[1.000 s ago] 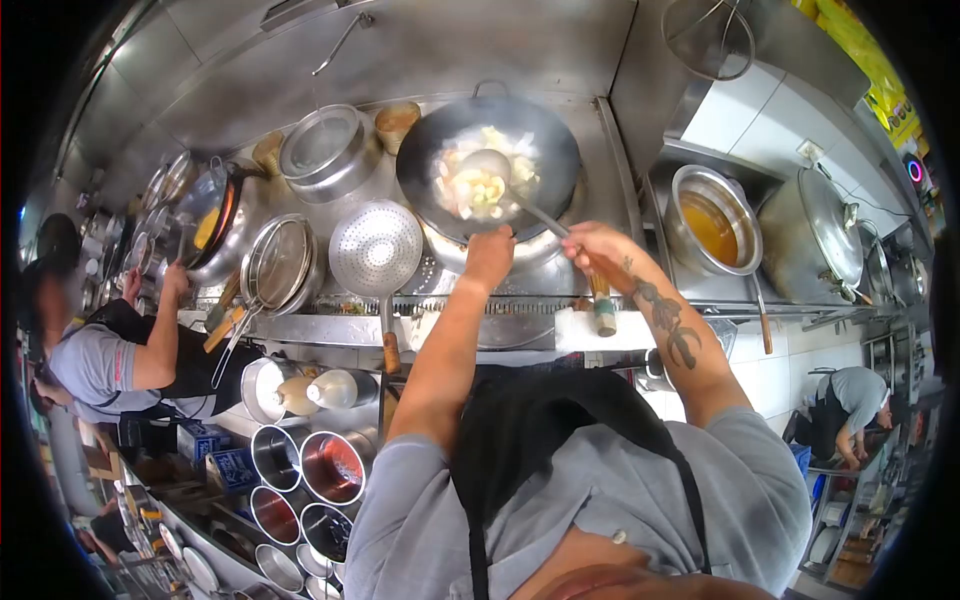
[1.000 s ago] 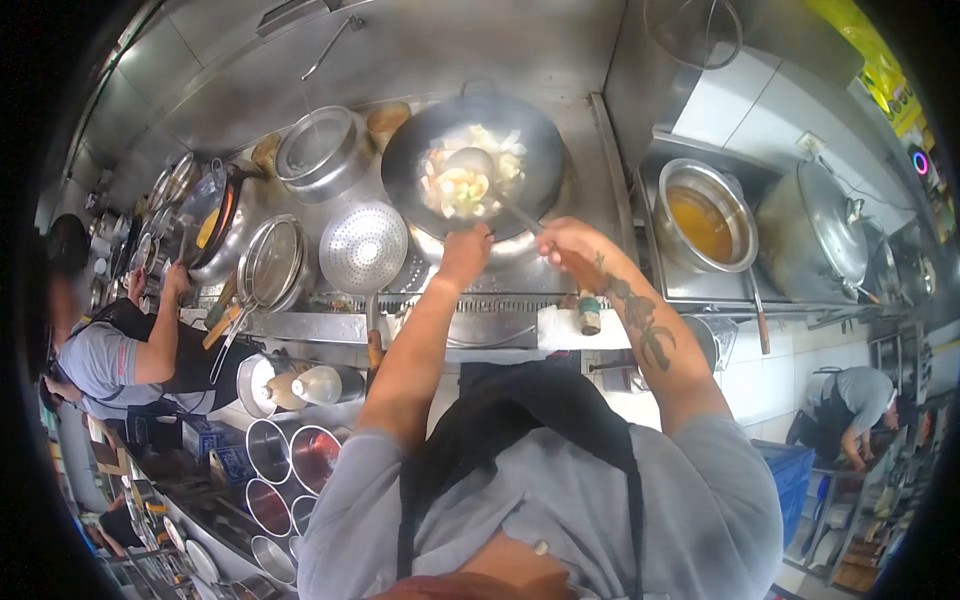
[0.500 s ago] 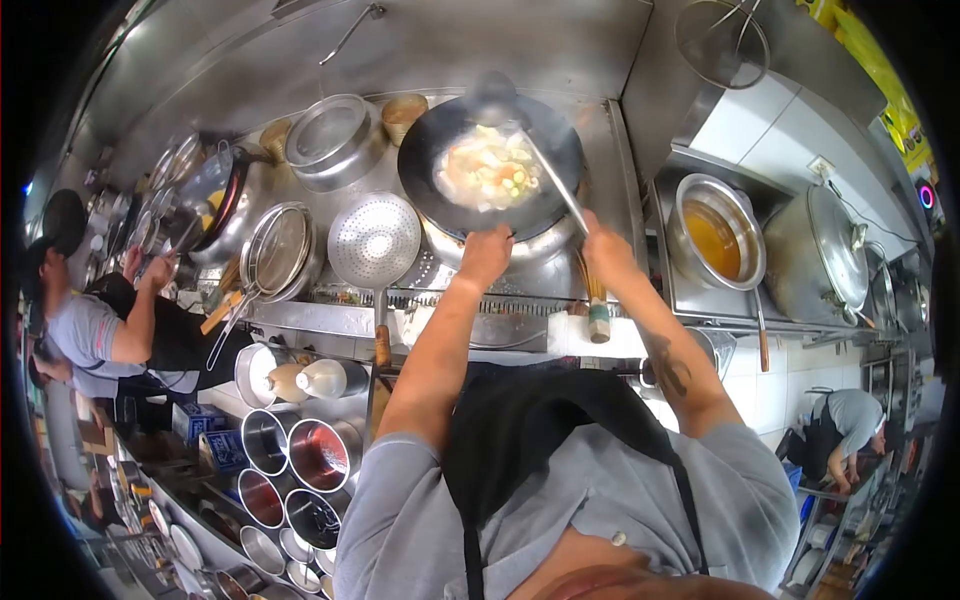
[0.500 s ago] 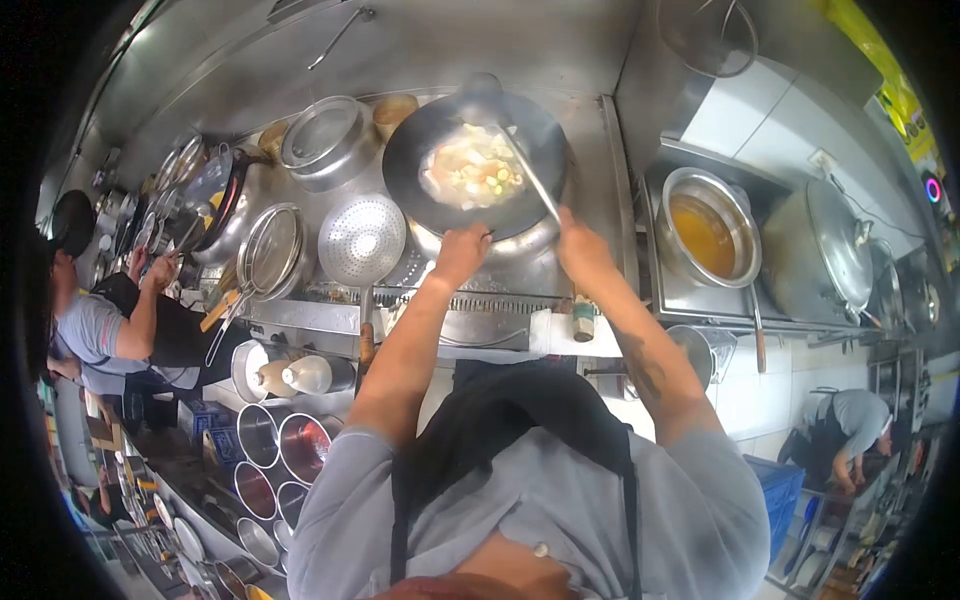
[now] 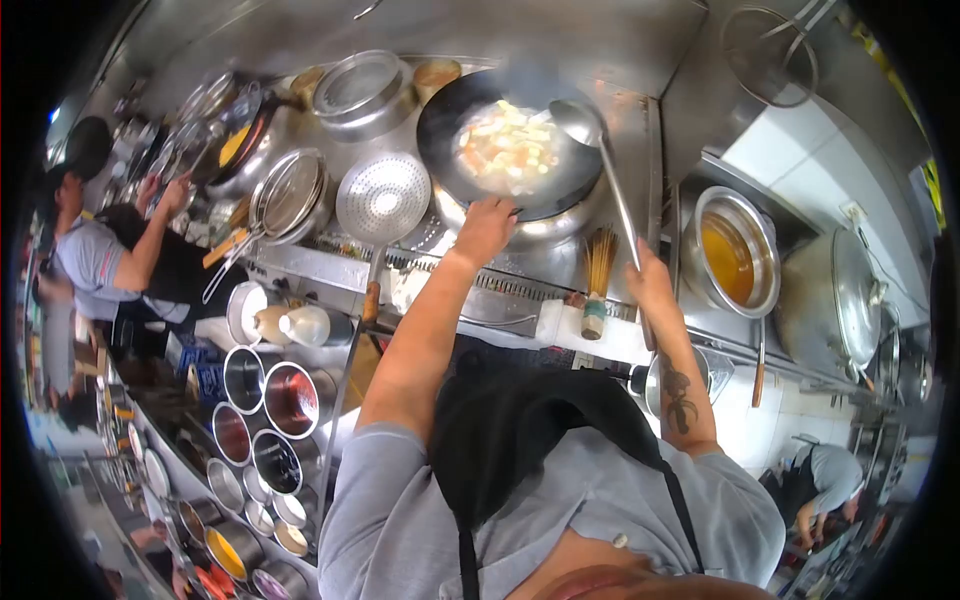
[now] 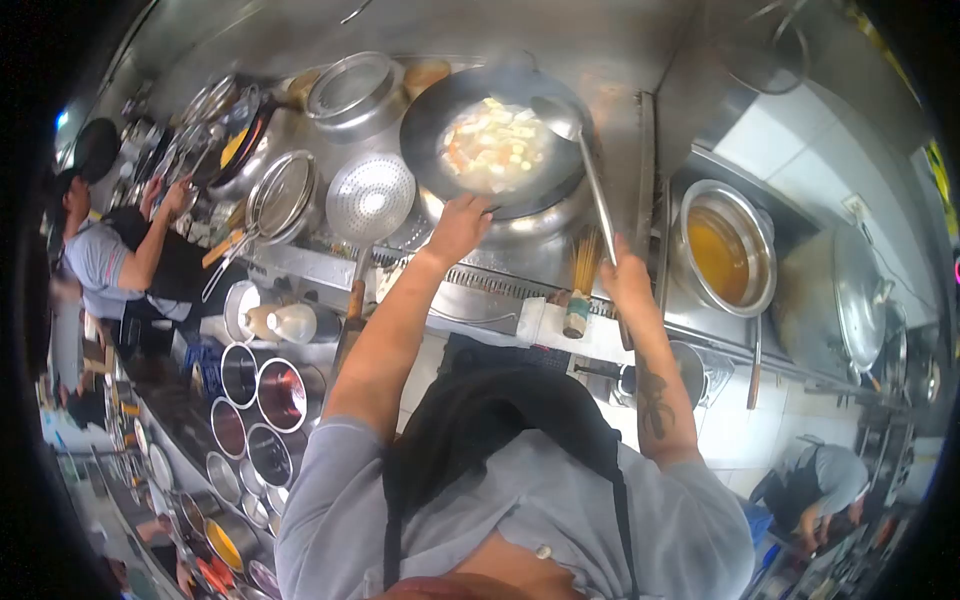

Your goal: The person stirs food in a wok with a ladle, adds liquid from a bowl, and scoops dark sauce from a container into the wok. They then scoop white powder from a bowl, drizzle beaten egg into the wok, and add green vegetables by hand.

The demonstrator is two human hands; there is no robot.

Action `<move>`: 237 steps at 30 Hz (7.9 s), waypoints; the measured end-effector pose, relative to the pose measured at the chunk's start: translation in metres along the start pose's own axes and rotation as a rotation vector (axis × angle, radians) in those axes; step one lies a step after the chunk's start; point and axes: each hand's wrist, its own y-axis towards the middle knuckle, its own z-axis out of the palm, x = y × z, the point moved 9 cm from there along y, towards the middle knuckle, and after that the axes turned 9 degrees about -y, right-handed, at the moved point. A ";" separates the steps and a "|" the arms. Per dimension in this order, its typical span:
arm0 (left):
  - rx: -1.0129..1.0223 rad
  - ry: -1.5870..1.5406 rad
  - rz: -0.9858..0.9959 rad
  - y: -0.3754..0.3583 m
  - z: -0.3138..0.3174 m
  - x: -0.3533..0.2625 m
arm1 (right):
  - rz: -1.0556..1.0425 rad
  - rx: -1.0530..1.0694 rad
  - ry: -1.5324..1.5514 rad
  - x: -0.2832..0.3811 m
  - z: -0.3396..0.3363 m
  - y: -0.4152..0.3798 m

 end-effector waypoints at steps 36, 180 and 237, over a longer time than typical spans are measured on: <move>-0.647 -0.099 -2.172 -0.936 -0.048 -0.141 | -0.764 1.182 0.340 0.575 0.222 -0.271; 0.561 0.086 -1.361 -0.722 0.039 0.143 | 0.198 0.409 0.729 0.145 0.110 0.066; -0.230 -0.225 -1.610 -0.657 -0.019 0.099 | 0.057 0.460 0.723 0.122 0.089 0.050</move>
